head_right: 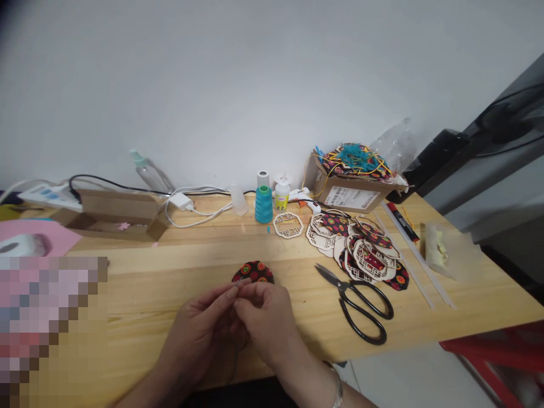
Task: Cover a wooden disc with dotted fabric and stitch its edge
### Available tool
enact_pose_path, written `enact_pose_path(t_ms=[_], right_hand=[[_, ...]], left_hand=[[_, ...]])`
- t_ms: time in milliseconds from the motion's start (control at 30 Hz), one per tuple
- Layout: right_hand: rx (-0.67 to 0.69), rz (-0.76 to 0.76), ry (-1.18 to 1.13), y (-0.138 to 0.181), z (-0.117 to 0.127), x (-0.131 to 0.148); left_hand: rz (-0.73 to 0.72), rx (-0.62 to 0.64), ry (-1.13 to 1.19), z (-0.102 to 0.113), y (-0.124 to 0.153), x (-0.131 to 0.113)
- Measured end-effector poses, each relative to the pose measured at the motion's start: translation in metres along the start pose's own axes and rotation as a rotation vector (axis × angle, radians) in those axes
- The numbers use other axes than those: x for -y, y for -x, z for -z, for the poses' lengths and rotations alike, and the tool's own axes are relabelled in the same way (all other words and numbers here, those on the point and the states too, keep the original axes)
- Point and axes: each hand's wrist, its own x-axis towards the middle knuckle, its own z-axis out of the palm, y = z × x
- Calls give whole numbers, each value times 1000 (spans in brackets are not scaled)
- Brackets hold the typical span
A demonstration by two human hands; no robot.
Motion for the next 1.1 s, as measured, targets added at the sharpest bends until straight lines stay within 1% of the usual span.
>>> enact_pose_path(t_ms=[167,433,500,600,733,867,967,1033,1100], right_hand=[[18,44,-5,2,0,0],[88,54,-7,5,1,-2],[109,71,11,7,1,-2],[97,102,77,10,1,0],[54,169,209,16,2,3],[-8,350,471,21,5,3],[-115,482,685,22,12,4],[-188,568,743,18,17,6],[-244,622,698,13,21,10]], left_hand=[[-17,-5,-38,1,-1,-1],[-4,-11,-93,6,-2,1],[10,-7,-82,6,-3,2],[24,21,-59,6,-3,1],[26,49,-59,7,-2,-1],[-13,58,-101,11,-3,-1],[-30,64,-132,13,-4,0],[-25,68,-148,13,-4,0],[-16,84,-165,13,-3,0]])
